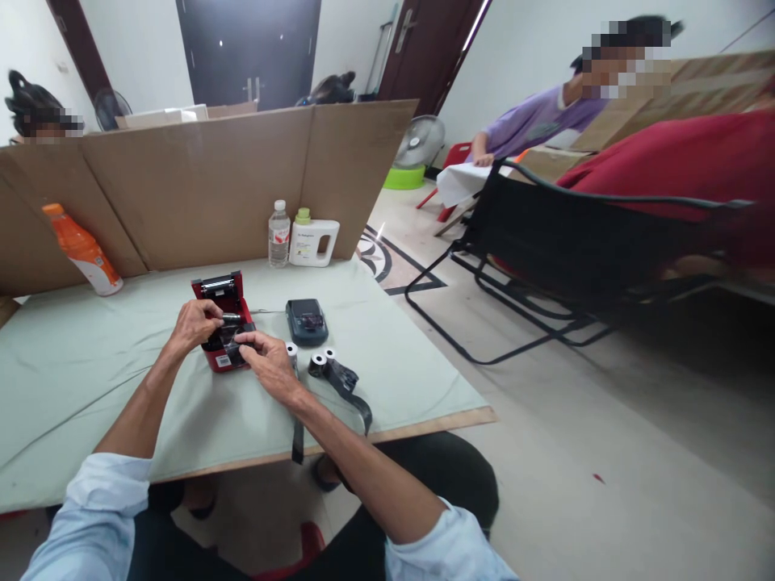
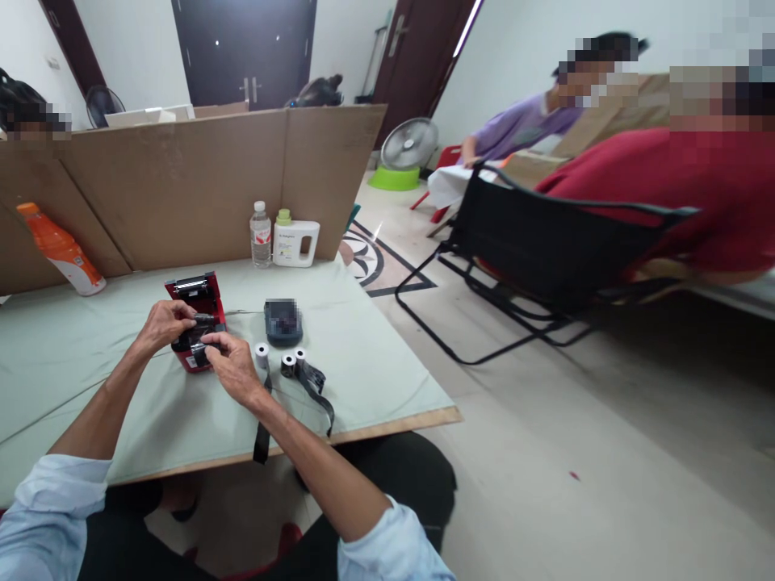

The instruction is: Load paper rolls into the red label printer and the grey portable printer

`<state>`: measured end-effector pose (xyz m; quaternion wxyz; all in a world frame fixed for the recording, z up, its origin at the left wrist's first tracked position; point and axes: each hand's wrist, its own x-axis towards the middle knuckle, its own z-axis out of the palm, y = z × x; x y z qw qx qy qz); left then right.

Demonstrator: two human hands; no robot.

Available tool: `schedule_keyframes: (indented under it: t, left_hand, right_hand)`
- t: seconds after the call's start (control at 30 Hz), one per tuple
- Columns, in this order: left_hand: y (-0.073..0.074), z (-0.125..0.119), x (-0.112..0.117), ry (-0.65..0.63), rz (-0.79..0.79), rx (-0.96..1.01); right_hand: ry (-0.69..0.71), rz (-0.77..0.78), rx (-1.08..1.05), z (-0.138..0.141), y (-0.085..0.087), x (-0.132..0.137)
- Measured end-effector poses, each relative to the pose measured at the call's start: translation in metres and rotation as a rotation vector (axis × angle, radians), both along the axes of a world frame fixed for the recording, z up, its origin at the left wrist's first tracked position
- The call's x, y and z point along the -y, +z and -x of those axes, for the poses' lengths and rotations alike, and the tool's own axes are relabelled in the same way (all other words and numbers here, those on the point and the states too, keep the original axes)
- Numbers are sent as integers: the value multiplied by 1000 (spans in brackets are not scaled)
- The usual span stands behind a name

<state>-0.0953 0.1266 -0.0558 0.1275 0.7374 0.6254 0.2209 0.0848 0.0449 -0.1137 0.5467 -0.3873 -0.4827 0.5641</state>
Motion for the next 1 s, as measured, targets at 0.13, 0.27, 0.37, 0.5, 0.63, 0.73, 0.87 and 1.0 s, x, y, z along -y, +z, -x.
schedule_keyframes:
  t: [0.13,0.27,0.37,0.5,0.63,0.73,0.87,1.0]
  left_hand:
    - [-1,2,-1,-54,42,-56]
    - [3,-1,-7,-79,83,-153]
    - [6,-4,-10,-63,100,-234]
    - [7,-3,-10,-104,82,-221]
    - [4,5,-9,-150,119,-194]
    - [3,8,-12,-174,160,-235]
    - [4,7,-17,-195,173,-258]
    - [7,1,-20,-227,190,-288]
  right_hand:
    - [4,-1,16,-2,2,2]
    - [-11,-2,38,-2,3,3]
    - [-17,-20,31,-3,4,4]
    - [-32,-56,42,-5,8,7]
    - [-17,-75,30,-5,10,12]
    - [-23,-78,60,-4,8,15]
    - [-24,-55,84,-5,1,15]
    - [-28,-44,72,-7,-1,13]
